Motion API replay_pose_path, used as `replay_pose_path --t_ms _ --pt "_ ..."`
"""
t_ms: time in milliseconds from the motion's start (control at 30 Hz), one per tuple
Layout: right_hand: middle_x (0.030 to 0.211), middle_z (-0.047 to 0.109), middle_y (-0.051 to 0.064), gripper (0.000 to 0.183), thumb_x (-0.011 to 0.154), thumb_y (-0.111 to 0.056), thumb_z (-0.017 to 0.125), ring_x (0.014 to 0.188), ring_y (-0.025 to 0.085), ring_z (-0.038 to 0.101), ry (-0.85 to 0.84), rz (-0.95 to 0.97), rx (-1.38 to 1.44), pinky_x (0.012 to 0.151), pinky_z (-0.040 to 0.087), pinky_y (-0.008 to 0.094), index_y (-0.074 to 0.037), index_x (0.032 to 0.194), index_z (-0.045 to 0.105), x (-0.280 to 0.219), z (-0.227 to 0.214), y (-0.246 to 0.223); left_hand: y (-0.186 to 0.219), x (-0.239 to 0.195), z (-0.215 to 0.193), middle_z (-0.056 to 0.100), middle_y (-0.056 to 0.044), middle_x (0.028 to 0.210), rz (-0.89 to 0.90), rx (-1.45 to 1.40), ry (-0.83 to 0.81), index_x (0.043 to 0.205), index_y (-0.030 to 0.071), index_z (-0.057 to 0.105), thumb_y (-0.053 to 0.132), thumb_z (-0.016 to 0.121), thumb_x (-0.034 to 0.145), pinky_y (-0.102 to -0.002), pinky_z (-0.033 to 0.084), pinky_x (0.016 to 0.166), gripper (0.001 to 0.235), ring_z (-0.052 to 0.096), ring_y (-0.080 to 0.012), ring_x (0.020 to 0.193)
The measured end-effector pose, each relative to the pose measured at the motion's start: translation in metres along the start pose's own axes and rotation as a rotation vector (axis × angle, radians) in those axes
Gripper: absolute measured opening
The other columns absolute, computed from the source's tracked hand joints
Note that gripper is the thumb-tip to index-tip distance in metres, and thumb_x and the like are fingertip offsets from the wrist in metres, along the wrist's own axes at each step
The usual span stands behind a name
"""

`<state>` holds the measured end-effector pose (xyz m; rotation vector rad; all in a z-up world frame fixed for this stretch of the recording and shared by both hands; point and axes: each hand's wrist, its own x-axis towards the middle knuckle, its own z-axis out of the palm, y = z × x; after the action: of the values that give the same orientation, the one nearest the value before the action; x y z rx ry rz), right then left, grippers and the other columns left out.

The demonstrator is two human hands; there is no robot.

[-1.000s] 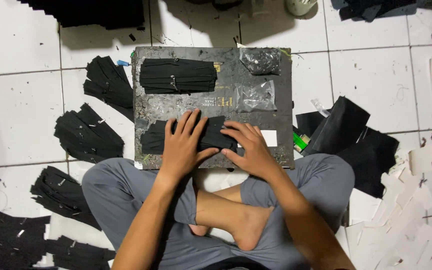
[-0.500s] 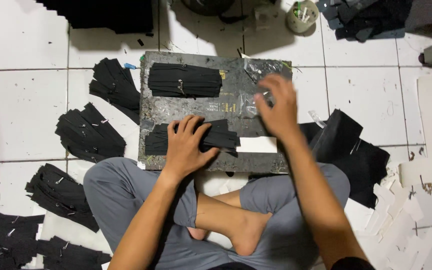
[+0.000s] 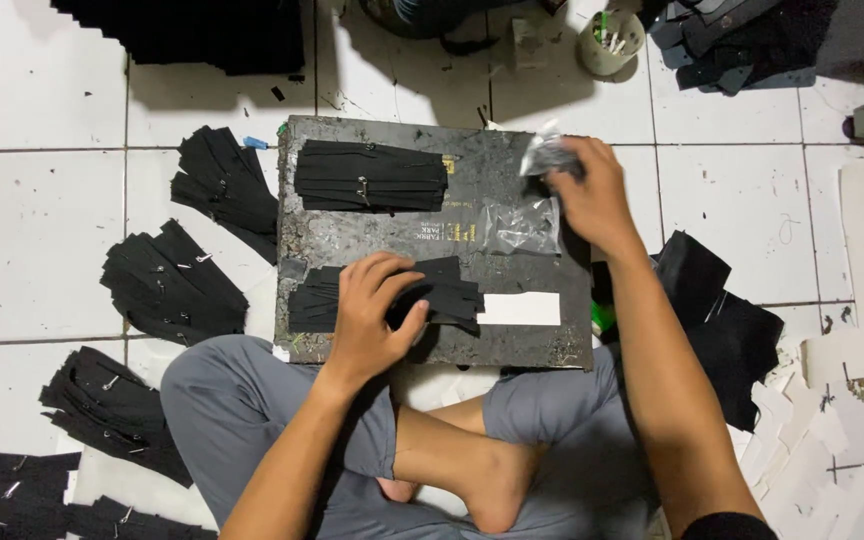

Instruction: The person sits on the floor with a board on their lap and attaches small metal clips to the ends of black elastic straps, folding the strap end and pressing the clip closed by hand. Finished straps are placed on the board and a small plastic bag of clips is opened and handled during the work.

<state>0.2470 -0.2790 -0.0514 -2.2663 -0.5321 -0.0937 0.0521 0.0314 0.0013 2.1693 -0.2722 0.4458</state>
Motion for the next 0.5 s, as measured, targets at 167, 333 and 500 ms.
replay_pose_path --t_ms 167,333,500 --pt "0.126 0.060 0.021 0.041 0.097 -0.005 0.065 0.122 0.033 0.056 0.167 0.207 0.369 0.102 0.046 0.048 0.001 0.137 0.058 -0.051 -0.035 -0.074 0.006 0.003 -0.001 0.074 -0.003 0.107 -0.052 -0.099 0.069 0.109 0.013 0.076 0.020 0.074 0.090 -0.042 0.046 0.096 0.021 0.068 -0.0282 0.108" --pt "0.125 0.060 0.013 0.040 0.091 -0.006 0.071 0.122 0.021 0.057 0.216 0.307 0.715 0.108 0.047 0.036 0.001 0.129 0.060 -0.111 -0.001 -0.119 0.043 0.009 0.024 0.079 -0.008 0.105 -0.194 -0.329 -0.011 0.114 0.011 0.076 0.020 0.074 0.091 -0.042 0.055 0.089 0.024 0.075 -0.0321 0.101" --pt "0.119 0.068 0.018 0.051 0.082 -0.013 0.084 0.103 0.024 0.067 0.032 0.158 0.678 0.088 0.057 0.036 0.001 0.128 0.068 -0.118 0.017 -0.133 0.082 0.034 0.060 0.074 -0.030 0.094 -0.426 -0.405 -0.087 0.119 -0.002 0.069 0.024 0.078 0.087 -0.055 0.054 0.072 0.042 0.071 -0.0525 0.092"
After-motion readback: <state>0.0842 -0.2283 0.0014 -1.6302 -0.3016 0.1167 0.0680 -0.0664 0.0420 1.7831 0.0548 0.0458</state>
